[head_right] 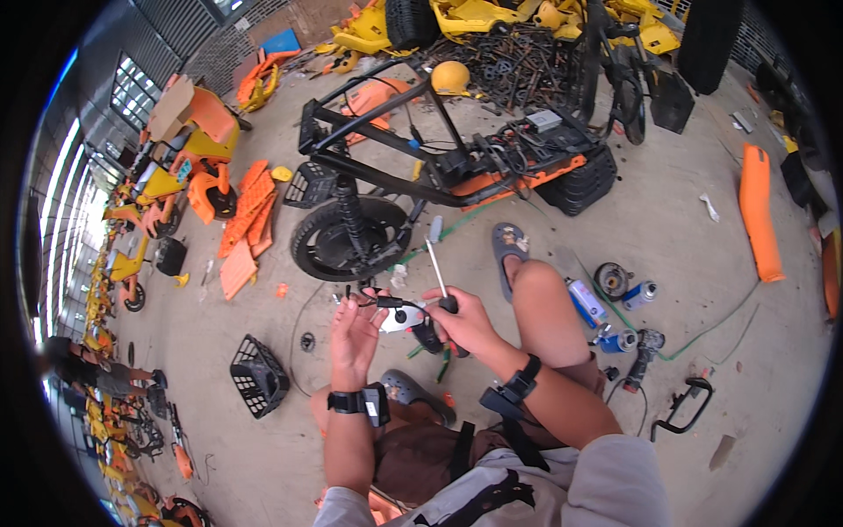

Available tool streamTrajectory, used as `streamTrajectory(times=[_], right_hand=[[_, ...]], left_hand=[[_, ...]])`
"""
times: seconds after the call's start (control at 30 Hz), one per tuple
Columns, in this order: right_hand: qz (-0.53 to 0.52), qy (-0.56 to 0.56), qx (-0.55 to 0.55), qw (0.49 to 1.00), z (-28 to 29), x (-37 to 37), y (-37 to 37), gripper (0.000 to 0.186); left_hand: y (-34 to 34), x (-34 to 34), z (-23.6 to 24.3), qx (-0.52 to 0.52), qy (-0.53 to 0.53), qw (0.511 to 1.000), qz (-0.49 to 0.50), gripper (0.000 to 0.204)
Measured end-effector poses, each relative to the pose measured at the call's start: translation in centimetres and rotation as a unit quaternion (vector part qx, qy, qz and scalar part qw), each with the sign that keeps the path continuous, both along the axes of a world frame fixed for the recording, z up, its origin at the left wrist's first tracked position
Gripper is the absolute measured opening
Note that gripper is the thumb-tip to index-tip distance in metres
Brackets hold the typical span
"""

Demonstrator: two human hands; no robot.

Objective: The person holds a digital display unit and a white plastic housing, then uses a screwdriver to secure wires and fasten the components together.

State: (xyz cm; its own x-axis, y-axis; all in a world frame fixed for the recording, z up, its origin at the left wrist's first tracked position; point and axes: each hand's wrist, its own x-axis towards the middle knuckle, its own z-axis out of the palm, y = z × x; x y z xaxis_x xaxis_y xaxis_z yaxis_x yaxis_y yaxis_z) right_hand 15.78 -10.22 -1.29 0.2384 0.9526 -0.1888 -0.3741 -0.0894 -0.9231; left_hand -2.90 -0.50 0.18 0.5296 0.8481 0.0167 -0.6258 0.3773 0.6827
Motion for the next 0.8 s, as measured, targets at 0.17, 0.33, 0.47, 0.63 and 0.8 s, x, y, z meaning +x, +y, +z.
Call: streamTrajectory(times=[0.17, 0.33, 0.47, 0.63, 0.8], right_hand=[[0.015, -0.011, 0.065, 0.998, 0.4, -0.4, -0.3, 0.034], [-0.012, -0.032, 0.100, 0.994, 1.1, -0.5, -0.7, 0.043], [0.007, -0.103, 0.183, 0.978, 1.9, 0.3, -0.8, 0.037], [0.085, -0.249, 0.215, 0.941, 1.6, 1.5, -0.5, 0.040], [0.122, -0.266, 0.218, 0.931, 1.7, 1.4, -0.6, 0.037]], left_hand=[[0.1, -0.1, 0.1, 0.004, 0.000, 0.998, 0.057, 0.011], [0.0, 0.0, 0.0, 0.060, 0.076, 0.993, 0.069, 0.013], [-0.3, 0.6, 0.0, 0.082, 0.137, 0.985, 0.070, 0.013], [-0.6, 1.0, 0.2, 0.094, 0.171, 0.978, 0.077, 0.017], [-0.6, 0.8, -0.2, 0.096, 0.195, 0.972, 0.084, 0.017]])
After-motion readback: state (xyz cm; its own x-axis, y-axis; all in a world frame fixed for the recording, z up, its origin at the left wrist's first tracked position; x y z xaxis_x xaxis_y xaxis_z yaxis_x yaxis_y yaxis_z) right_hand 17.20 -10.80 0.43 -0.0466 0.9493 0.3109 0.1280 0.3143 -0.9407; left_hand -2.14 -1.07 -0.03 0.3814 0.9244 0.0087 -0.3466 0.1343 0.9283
